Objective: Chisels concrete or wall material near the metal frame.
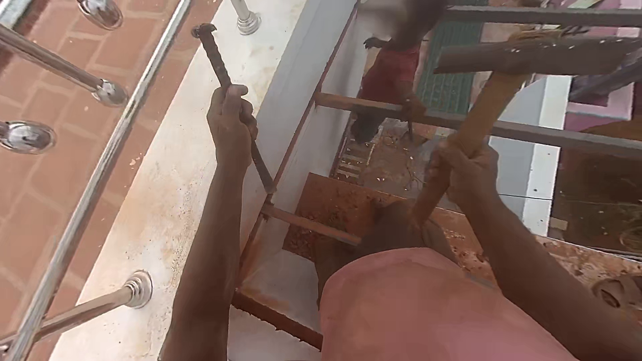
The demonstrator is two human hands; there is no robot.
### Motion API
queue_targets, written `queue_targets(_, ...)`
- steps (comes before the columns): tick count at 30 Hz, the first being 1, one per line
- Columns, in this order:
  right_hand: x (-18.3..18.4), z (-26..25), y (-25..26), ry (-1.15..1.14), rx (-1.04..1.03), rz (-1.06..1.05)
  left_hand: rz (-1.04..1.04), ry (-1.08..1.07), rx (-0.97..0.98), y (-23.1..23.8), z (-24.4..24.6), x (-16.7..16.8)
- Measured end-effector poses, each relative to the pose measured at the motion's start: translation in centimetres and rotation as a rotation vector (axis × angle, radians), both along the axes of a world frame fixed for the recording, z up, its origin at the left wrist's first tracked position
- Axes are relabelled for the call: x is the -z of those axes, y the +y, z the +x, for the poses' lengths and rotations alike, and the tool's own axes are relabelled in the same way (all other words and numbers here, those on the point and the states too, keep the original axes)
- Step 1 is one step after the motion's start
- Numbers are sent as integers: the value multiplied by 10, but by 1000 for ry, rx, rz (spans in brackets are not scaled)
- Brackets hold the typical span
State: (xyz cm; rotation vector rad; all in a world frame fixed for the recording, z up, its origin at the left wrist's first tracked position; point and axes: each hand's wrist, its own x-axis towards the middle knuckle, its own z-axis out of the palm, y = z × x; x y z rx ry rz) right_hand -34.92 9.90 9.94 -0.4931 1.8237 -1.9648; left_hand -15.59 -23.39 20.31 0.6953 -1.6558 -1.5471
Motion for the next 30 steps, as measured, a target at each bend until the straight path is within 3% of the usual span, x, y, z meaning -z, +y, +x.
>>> queue_targets(4,-11,17,-3,-10,172,69,-72,-133,253,-13,-38,27)
queue_targets(9,-11,70,24,-282,206,100,-189,-254,447,-22,-53,74)
queue_targets(16,2,125,74,-512,354,80,-89,-394,448,-45,-50,139)
queue_targets(20,12,138,104,-560,511,132,-281,-654,381,-60,-38,171)
queue_targets(23,27,141,119,-565,578,228,-443,-771,471,-56,-30,175)
queue_targets(30,52,103,118,-554,483,267,-364,-659,615,-59,-40,170)
